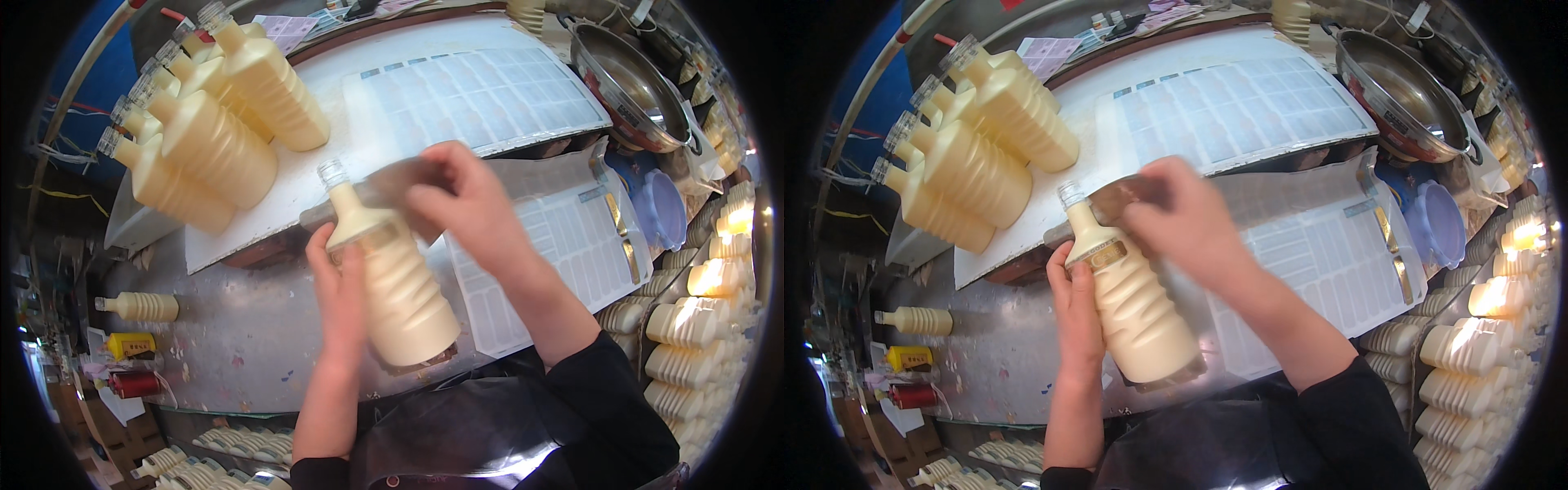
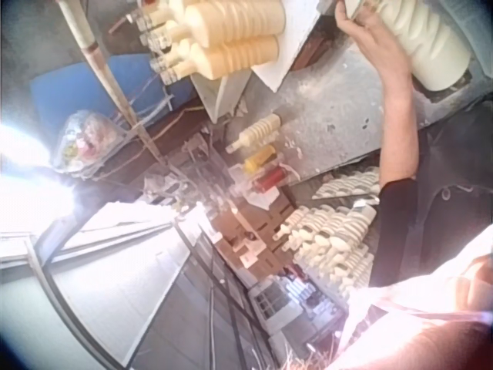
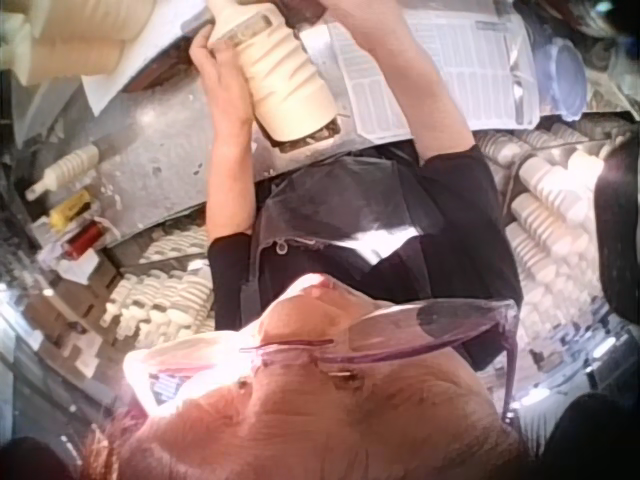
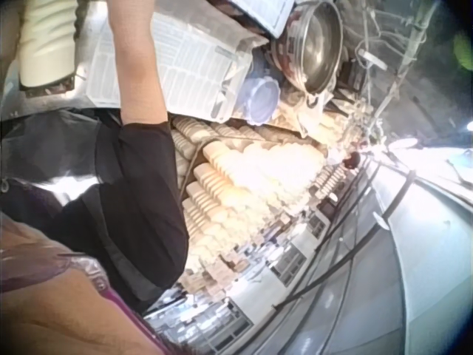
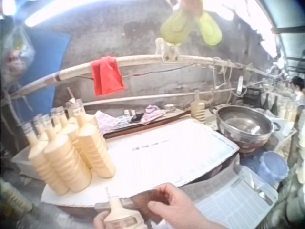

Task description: The person picks up a plastic bottle, applies a label to its body, and smooths it with a small tool. They repeat this process for several bottles, placing each labeled bottle on a nearby surface.

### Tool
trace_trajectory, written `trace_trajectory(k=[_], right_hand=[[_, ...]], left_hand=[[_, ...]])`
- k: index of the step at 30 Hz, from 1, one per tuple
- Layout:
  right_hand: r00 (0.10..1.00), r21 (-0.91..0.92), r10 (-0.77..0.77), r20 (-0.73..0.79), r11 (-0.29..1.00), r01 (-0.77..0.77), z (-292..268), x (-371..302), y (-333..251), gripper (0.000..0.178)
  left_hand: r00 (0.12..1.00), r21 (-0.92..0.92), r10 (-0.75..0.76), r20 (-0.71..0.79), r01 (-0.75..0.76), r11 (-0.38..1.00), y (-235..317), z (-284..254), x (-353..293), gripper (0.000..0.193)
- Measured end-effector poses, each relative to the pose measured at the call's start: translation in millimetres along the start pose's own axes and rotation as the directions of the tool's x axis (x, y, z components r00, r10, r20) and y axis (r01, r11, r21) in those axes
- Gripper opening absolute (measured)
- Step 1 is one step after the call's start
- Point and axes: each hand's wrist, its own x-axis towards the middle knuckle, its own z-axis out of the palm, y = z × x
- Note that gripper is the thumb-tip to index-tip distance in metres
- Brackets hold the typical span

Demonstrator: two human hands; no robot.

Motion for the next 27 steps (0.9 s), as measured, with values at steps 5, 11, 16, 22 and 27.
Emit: trace_trajectory(k=[5,11,16,22,27], right_hand=[[0.975,-0.483,-0.211,0.066,0.849,0.216,38,-18,-2,0.039],[0.98,-0.284,-0.178,-0.086,0.947,0.147,-1,-2,46,0.031],[0.983,0.061,0.183,0.031,0.981,-0.184,-18,-5,10,0.034],[0.955,-0.383,0.26,0.142,0.904,-0.19,13,-10,14,0.045],[0.946,-0.237,0.275,0.169,0.943,-0.232,16,-8,29,0.041]], left_hand=[[0.999,-0.091,-0.049,0.005,0.049,0.995,2,-1,1,0.045],[0.992,-0.257,-0.117,0.055,0.128,0.958,-11,-8,2,0.044],[0.953,-0.543,-0.18,0.243,0.287,0.789,-16,-11,-7,0.066],[0.98,-0.398,-0.042,0.197,0.119,0.909,-6,-12,-9,0.077],[0.989,-0.148,0.058,0.134,-0.038,0.988,-11,-21,-1,0.064]])
